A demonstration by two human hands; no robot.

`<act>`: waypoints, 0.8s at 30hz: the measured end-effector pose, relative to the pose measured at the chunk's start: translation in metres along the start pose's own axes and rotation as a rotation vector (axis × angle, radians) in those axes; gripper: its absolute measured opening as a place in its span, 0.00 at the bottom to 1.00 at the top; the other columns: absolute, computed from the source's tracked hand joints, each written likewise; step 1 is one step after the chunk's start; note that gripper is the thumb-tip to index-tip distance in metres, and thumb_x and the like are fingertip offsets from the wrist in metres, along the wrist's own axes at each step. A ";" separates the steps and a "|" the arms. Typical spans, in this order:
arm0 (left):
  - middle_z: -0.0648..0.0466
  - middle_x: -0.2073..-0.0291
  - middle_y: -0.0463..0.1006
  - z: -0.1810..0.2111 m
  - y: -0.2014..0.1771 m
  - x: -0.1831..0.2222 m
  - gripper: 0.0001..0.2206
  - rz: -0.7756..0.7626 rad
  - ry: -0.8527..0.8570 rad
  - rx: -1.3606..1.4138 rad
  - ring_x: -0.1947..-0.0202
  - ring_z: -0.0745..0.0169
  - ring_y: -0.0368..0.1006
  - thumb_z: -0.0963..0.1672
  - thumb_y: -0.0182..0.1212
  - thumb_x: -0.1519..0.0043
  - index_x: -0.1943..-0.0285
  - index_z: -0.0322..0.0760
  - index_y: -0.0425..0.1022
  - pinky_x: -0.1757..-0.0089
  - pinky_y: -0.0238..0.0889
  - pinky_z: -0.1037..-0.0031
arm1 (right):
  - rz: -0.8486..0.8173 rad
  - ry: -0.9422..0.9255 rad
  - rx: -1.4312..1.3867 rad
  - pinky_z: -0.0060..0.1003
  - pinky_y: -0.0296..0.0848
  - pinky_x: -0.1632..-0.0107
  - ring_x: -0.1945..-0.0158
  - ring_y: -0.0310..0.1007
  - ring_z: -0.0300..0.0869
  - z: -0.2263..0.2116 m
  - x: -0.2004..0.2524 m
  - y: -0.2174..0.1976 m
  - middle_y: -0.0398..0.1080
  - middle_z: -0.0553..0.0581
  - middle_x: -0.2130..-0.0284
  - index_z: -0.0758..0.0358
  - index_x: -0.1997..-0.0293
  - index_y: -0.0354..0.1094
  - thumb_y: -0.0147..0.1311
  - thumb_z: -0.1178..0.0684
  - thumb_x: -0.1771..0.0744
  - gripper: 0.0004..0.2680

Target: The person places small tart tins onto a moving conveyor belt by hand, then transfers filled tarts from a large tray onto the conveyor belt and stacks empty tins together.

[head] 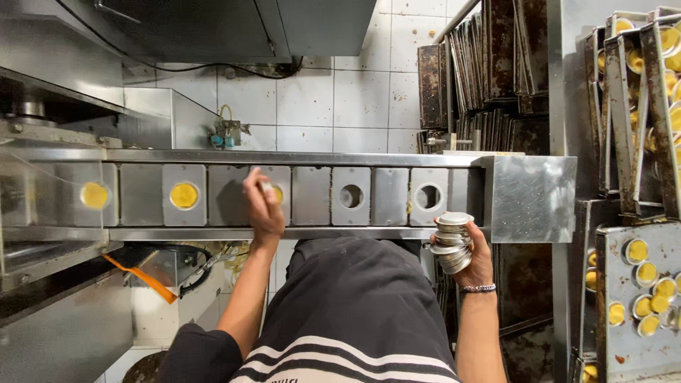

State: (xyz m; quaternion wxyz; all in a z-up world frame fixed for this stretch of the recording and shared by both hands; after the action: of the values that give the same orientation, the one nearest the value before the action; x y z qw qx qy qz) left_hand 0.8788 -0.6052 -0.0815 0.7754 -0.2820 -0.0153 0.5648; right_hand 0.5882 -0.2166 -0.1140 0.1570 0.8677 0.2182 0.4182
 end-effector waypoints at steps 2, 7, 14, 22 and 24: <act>0.48 0.58 0.68 0.006 0.028 0.004 0.22 -0.038 0.076 0.001 0.57 0.48 0.68 0.50 0.42 0.30 0.34 0.29 0.64 0.51 0.60 0.63 | -0.002 0.001 -0.008 0.55 0.77 0.54 0.57 0.77 0.60 0.000 0.000 0.000 0.71 0.74 0.46 0.67 0.36 0.62 0.51 0.38 0.32 0.23; 0.43 0.55 0.72 0.070 0.112 0.045 0.25 -0.254 0.552 -0.194 0.55 0.44 0.72 0.50 0.59 0.37 0.36 0.28 0.69 0.50 0.65 0.60 | -0.026 -0.023 0.002 0.52 0.78 0.54 0.58 0.79 0.60 -0.002 -0.003 0.009 0.71 0.74 0.46 0.69 0.36 0.62 0.51 0.37 0.32 0.24; 0.41 0.50 0.71 0.059 0.111 0.045 0.36 -0.415 0.507 -0.218 0.46 0.42 0.71 0.53 0.70 0.42 0.29 0.29 0.65 0.45 0.64 0.59 | -0.020 -0.049 0.078 0.53 0.77 0.55 0.58 0.78 0.59 -0.005 0.001 0.016 0.72 0.74 0.48 0.69 0.34 0.60 0.49 0.37 0.32 0.25; 0.47 0.55 0.68 0.019 0.077 0.042 0.22 -0.266 0.431 -0.398 0.49 0.46 0.70 0.53 0.72 0.43 0.47 0.38 0.78 0.48 0.65 0.58 | 0.062 -0.282 1.355 0.55 0.72 0.44 0.48 0.75 0.65 -0.018 -0.010 0.121 0.76 0.69 0.54 0.56 0.44 0.71 0.72 0.34 0.44 0.28; 0.48 0.54 0.67 0.012 0.069 0.042 0.20 -0.225 0.418 -0.438 0.47 0.46 0.69 0.53 0.71 0.42 0.47 0.40 0.78 0.47 0.64 0.57 | 0.011 -0.405 1.664 0.52 0.75 0.48 0.50 0.77 0.59 0.004 -0.037 0.135 0.76 0.62 0.53 0.54 0.42 0.68 0.69 0.32 0.45 0.29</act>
State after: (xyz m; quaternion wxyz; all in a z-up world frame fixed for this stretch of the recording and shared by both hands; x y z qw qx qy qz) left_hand 0.8297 -0.5489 -0.1151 0.7402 -0.5485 -0.0078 0.3888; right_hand 0.6042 -0.3511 -0.0795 -0.4970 0.7596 0.4175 -0.0404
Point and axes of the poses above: each hand's wrist, its own x-axis away from the middle knuckle, its own y-axis out of the palm, z = x × y, the point moved 10 cm from there along -x, towards the middle knuckle
